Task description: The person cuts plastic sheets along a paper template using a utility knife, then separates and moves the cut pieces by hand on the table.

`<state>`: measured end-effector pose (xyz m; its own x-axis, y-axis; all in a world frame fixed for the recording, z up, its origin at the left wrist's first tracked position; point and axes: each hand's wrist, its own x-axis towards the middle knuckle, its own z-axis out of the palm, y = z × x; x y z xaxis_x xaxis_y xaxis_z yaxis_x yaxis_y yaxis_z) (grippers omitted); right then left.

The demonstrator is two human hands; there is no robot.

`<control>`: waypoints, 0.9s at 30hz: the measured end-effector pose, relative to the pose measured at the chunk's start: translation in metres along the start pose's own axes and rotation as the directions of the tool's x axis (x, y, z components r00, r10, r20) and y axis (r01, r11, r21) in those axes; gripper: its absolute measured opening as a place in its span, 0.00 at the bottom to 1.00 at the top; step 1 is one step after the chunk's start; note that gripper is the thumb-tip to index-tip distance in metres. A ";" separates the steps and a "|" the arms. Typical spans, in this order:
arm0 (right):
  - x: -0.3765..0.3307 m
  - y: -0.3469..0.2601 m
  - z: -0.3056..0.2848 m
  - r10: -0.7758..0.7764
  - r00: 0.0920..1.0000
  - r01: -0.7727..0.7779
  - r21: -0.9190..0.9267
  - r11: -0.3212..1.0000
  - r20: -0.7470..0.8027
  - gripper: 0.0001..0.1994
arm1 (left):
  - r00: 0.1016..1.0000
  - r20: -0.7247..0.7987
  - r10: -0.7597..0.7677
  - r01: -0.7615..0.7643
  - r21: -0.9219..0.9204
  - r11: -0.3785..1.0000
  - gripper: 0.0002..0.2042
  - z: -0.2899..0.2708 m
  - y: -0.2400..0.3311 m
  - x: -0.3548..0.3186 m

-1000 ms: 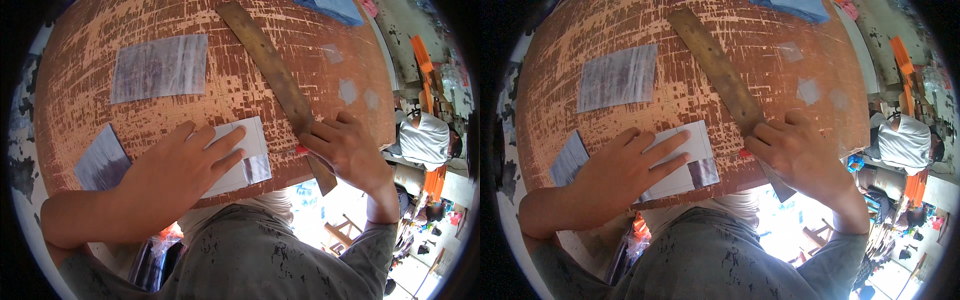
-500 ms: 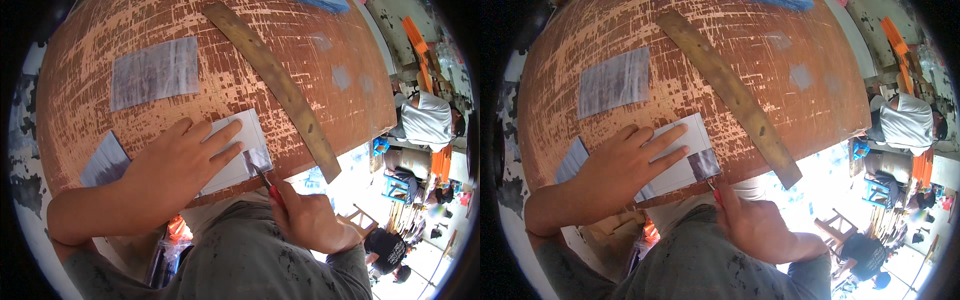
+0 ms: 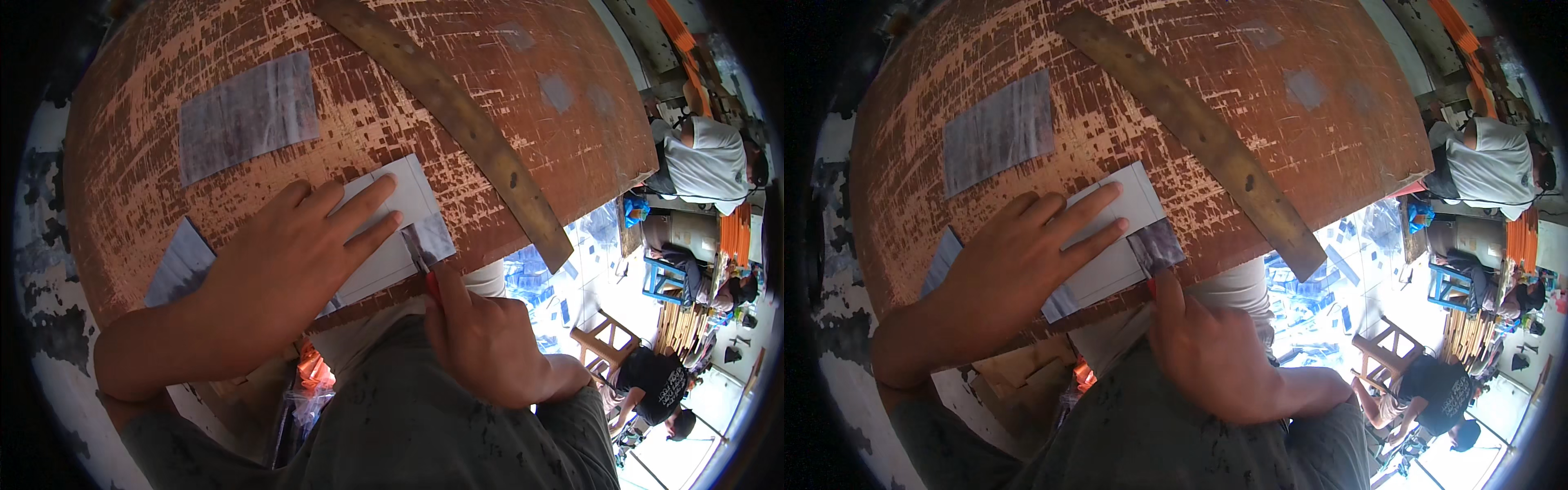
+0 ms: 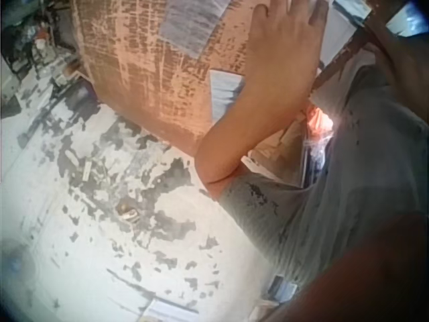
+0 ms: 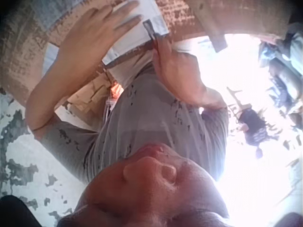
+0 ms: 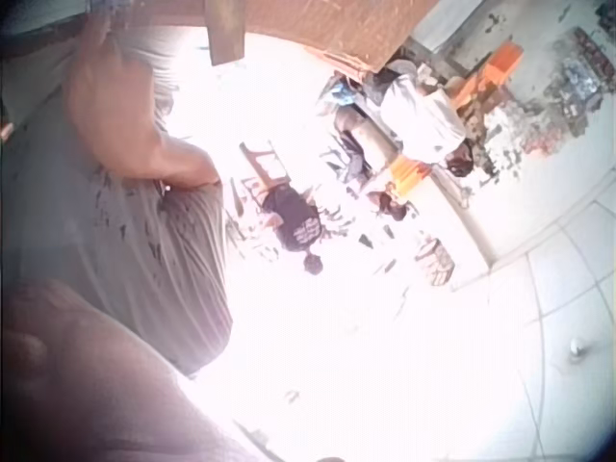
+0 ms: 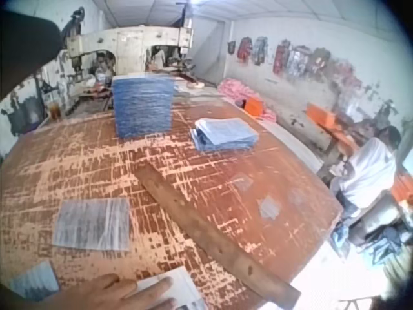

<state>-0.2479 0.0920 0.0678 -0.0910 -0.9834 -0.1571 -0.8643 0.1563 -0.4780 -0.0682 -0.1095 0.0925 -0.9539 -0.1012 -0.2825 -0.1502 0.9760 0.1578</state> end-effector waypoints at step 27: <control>0.006 -0.006 0.003 0.004 1.000 -0.004 -0.078 0.997 0.000 0.18 | 0.998 -0.052 -0.032 0.032 -0.011 0.999 0.38 0.002 0.002 -0.002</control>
<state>-0.2422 0.0856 0.0674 -0.0945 -0.9827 -0.1592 -0.9001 0.1527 -0.4081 -0.0664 -0.1074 0.0916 -0.9608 -0.1424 -0.2377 -0.1833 0.9700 0.1596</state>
